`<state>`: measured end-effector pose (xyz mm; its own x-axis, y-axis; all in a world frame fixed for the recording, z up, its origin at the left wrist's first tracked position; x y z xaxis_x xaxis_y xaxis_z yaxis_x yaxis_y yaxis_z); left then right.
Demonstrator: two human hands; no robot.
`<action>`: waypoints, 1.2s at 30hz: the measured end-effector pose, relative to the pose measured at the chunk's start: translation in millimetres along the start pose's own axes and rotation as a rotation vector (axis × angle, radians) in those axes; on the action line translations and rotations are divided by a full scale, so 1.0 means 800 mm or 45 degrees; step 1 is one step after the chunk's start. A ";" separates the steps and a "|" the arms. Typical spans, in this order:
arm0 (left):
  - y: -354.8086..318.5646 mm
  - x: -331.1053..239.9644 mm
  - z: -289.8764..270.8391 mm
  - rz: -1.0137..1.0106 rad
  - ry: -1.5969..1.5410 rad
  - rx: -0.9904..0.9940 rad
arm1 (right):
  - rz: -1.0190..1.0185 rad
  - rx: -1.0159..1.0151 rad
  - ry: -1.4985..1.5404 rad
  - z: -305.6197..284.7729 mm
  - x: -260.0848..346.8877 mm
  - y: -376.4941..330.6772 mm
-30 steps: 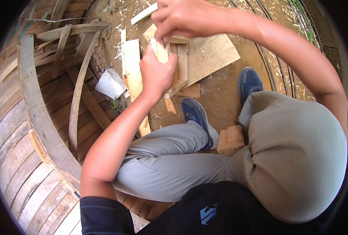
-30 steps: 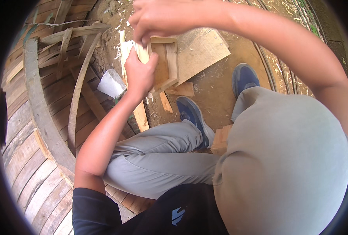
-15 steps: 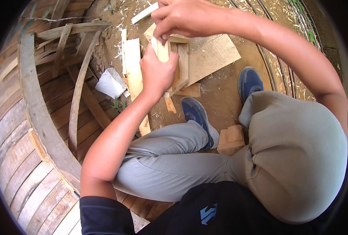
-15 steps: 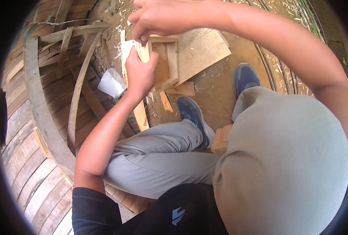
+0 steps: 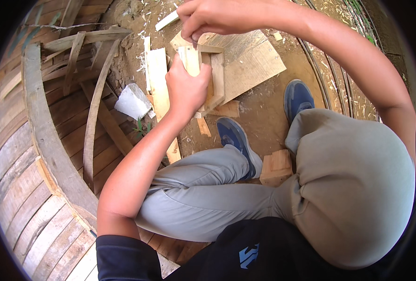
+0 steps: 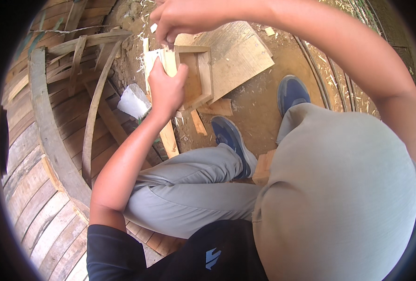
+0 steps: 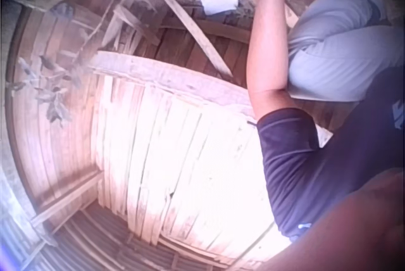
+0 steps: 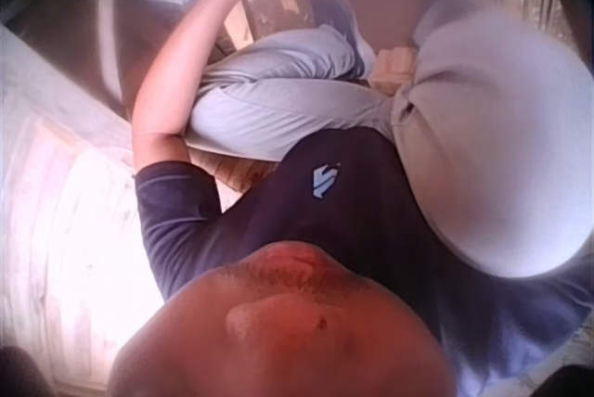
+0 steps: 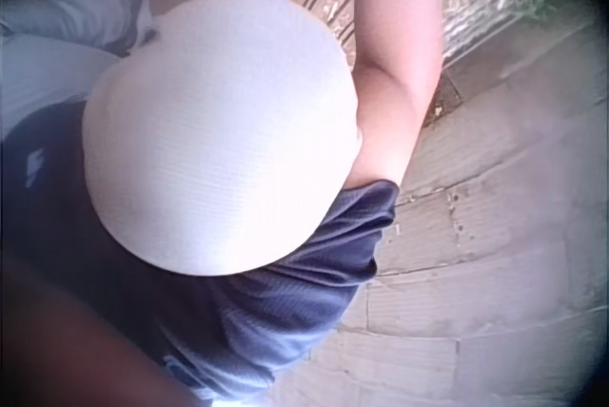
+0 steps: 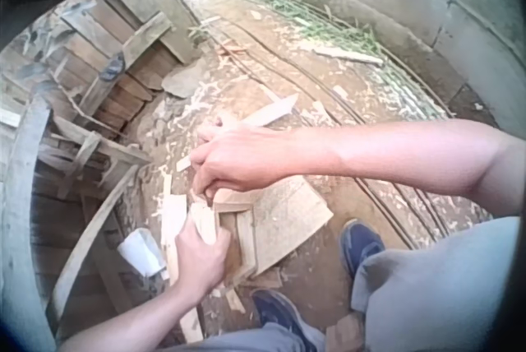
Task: The person assembles a small wooden frame by hand, fitting four pieces together and adjusting the corners. The person then uses a small sanding block to smooth the edges and corners of the assembled frame.
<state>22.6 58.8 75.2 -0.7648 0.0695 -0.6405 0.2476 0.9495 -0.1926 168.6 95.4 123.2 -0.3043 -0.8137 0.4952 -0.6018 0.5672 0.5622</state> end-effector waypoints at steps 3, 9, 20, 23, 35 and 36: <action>0.001 0.001 -0.006 0.015 0.003 -0.019 | -0.017 -0.031 -0.192 -0.002 0.015 -0.001; 0.002 0.004 -0.003 0.016 0.002 -0.008 | 0.352 -0.036 0.563 0.020 -0.030 -0.012; 0.004 0.008 -0.003 0.012 -0.020 -0.017 | 0.880 -0.372 0.753 0.067 -0.040 -0.065; 0.004 0.004 -0.003 0.058 -0.023 -0.028 | 0.822 -0.406 0.752 0.056 -0.040 -0.056; 0.004 0.006 -0.005 0.060 -0.018 -0.031 | 0.652 -0.483 0.208 0.027 -0.004 -0.046; 0.003 0.006 -0.004 0.048 -0.023 -0.029 | 0.628 -0.498 0.160 0.034 0.001 -0.054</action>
<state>17.2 62.6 74.0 -0.7441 0.0999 -0.6605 0.2621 0.9532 -0.1510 174.3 66.6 81.1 -0.3737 -0.4374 0.8180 -0.0919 0.8950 0.4366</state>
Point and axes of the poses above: each hand's wrist, its own y-axis towards the middle knuckle, its own z-axis out of the palm, x = y × z, the point moved 9 cm from there along y, towards the middle knuckle, and after that the axes turned 1 degree about -x, right-handed, at the moved point
